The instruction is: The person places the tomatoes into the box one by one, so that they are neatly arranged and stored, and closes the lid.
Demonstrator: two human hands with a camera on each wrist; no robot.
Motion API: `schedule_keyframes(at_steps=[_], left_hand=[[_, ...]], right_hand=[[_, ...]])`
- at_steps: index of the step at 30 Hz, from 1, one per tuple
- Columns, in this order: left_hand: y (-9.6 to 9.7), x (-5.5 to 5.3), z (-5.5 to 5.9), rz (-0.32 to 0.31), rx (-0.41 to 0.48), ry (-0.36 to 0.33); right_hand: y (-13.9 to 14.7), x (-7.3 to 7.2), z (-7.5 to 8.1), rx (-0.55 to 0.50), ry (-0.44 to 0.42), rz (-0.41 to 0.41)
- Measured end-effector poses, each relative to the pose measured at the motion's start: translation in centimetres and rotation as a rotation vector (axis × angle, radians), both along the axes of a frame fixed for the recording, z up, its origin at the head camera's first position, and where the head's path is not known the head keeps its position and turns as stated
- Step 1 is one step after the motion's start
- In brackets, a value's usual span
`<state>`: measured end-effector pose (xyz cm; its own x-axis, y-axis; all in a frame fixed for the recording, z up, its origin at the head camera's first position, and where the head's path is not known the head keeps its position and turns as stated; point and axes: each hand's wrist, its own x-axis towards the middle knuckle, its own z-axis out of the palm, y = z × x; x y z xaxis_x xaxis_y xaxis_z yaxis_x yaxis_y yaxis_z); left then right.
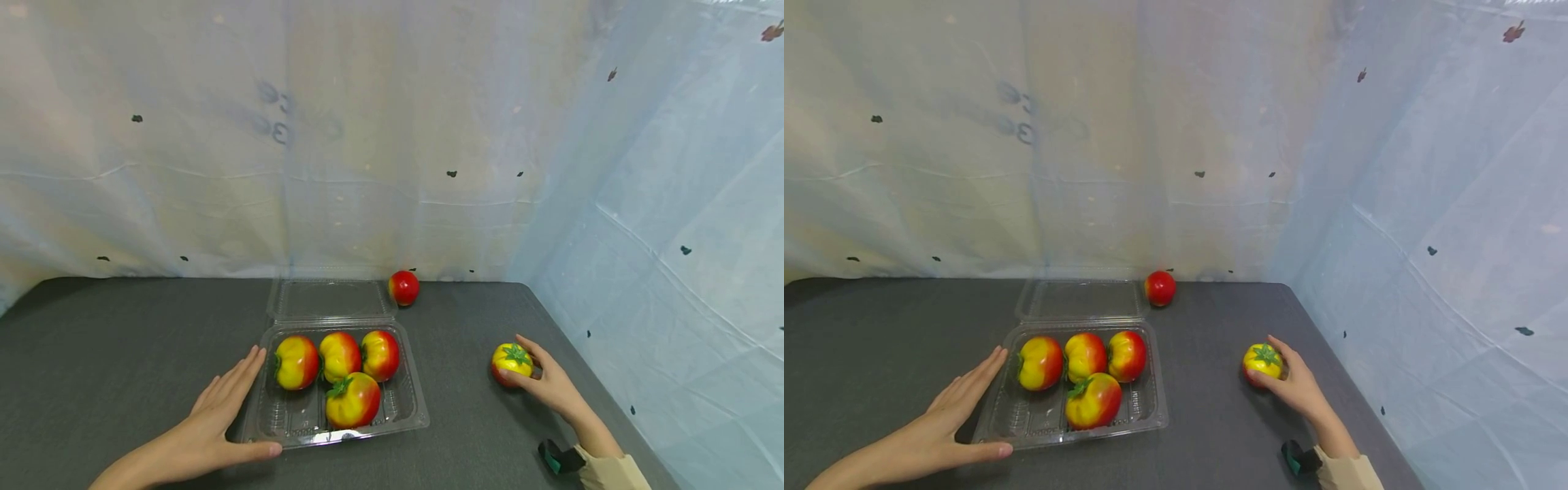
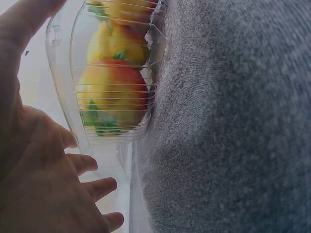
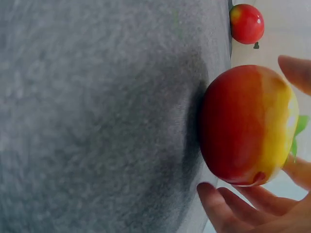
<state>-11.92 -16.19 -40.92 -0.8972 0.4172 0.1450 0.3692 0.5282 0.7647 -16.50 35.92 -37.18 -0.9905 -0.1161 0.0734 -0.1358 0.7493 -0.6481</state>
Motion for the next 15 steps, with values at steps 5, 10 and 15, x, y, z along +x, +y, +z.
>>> schedule_keyframes(at_steps=[5, 10, 15], left_hand=[[0.02, 0.01, 0.00, 0.004, -0.004, -0.001], [0.02, 0.01, 0.00, 0.006, -0.009, -0.001], [0.01, -0.01, -0.02, 0.008, -0.015, -0.003]], right_hand=[[0.23, 0.07, -0.17, -0.015, -0.032, -0.026], [0.23, 0.08, -0.23, -0.015, -0.064, -0.049], [0.11, 0.16, -0.29, -0.012, -0.078, -0.053]])
